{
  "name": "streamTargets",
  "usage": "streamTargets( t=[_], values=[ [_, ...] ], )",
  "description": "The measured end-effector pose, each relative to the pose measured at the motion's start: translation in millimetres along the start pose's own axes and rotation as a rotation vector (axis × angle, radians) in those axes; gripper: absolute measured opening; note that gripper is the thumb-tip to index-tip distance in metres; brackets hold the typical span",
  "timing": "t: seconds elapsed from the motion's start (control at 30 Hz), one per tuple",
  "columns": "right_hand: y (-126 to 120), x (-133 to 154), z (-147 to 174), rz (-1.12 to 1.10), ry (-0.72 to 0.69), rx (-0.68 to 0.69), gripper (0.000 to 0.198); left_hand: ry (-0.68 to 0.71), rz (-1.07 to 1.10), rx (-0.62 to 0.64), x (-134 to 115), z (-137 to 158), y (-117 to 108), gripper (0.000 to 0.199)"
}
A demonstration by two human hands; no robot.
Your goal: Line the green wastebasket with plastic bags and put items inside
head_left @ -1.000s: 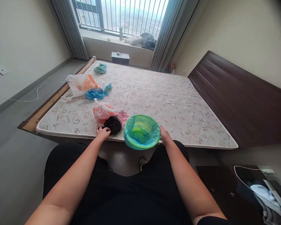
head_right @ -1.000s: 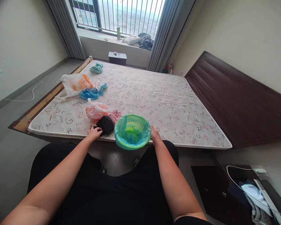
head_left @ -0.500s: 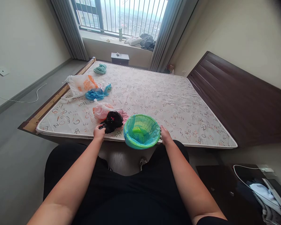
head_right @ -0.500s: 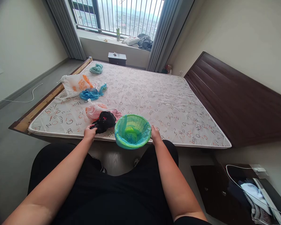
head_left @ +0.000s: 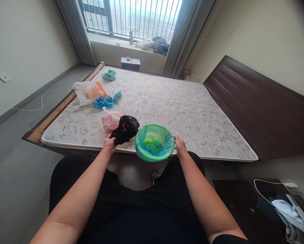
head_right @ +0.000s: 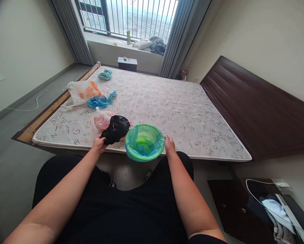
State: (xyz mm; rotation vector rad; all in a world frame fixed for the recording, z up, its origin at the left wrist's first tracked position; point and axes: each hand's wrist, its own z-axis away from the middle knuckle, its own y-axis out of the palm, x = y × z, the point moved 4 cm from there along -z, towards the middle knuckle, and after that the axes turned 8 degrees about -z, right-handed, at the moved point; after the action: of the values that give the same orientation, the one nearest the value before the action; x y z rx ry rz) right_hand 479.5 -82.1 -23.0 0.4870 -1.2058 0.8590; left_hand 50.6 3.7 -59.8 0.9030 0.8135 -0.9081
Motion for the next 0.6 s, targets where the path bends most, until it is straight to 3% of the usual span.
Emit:
streamTargets(
  t=[0.13,0.3,0.47,0.6],
  values=[
    [-4.3,17.3,8.3,0.143,-0.217,-0.076,0.041,0.041,0.056,0.021,-9.9,7.9,8.2,0.055],
    [7.0,54.3,45.2,0.418,-0.759,-0.151,0.042,0.167,0.1,0.029,-30.4,35.4,26.3,0.048],
    [44.0,74.9,81.1,0.483,-0.941,0.127,0.065,0.31,-0.045,0.07,-46.7,71.4,51.7,0.041],
    [77.3,83.0,120.6,0.428,-1.077,0.426,0.083,0.296,-0.185,0.132,-47.5,103.2,74.6,0.037]
  ],
)
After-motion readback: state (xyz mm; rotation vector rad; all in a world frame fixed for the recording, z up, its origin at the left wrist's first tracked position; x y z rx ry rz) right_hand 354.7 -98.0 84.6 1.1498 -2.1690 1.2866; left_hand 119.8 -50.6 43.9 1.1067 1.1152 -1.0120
